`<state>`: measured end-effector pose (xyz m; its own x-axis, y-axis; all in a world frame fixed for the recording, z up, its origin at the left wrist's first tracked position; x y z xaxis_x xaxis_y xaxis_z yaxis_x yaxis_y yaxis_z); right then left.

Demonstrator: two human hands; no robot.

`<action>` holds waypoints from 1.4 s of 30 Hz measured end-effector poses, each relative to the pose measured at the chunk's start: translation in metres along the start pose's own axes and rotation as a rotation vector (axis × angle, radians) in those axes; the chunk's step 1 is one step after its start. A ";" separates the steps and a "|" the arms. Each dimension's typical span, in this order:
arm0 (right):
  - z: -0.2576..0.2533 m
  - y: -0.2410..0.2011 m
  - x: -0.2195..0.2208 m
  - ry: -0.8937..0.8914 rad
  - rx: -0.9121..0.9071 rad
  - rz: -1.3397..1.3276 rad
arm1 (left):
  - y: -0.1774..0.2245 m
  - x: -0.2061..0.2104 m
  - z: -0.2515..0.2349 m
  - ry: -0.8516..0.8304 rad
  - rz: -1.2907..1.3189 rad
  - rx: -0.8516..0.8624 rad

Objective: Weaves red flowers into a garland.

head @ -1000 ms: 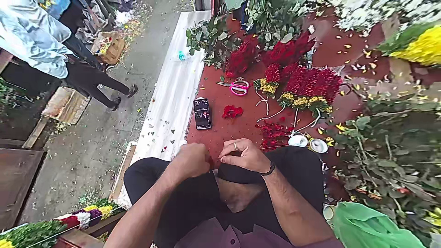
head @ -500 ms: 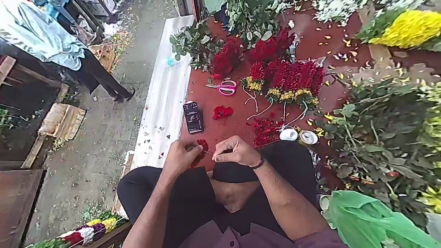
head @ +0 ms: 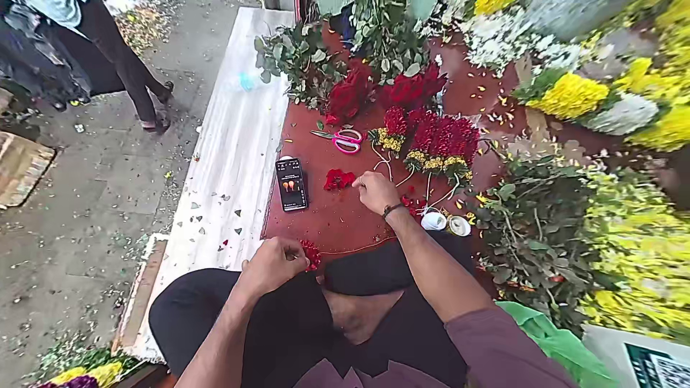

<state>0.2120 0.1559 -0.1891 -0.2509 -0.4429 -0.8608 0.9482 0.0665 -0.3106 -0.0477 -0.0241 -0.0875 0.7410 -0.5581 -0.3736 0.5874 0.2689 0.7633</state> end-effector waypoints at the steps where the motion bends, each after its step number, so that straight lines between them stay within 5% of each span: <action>1: -0.020 0.000 0.006 0.025 -0.005 0.034 | -0.005 0.001 0.000 -0.005 -0.015 -0.019; 5: -0.079 -0.004 0.036 -0.002 -0.068 0.135 | -0.019 0.006 -0.002 -0.017 -0.049 -0.086; 9: -0.085 -0.002 0.042 0.002 -0.020 0.057 | -0.016 0.008 -0.004 -0.017 -0.034 -0.087; 17: -0.063 0.037 0.021 -0.069 0.159 -0.486 | -0.004 0.013 -0.003 -0.031 -0.067 -0.048; 28: 0.030 0.017 0.002 -0.274 0.296 -1.289 | -0.009 0.015 -0.001 0.006 -0.055 -0.077; 42: 0.075 -0.001 0.003 -0.182 0.187 -1.297 | -0.007 0.020 0.001 0.004 -0.065 -0.084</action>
<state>0.2254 0.0879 -0.1613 -0.9747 -0.2054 0.0877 0.0576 -0.6107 -0.7898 -0.0373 -0.0378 -0.1003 0.7015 -0.5737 -0.4228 0.6594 0.2974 0.6904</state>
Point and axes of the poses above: each hand's wrist, its own z-axis away from the middle knuckle, its own x-axis out of the palm, y = z × x, the point moved 5 cm from there along -z, towards the middle knuckle, and after that the axes turned 8 degrees about x, right-handed, at the moved point
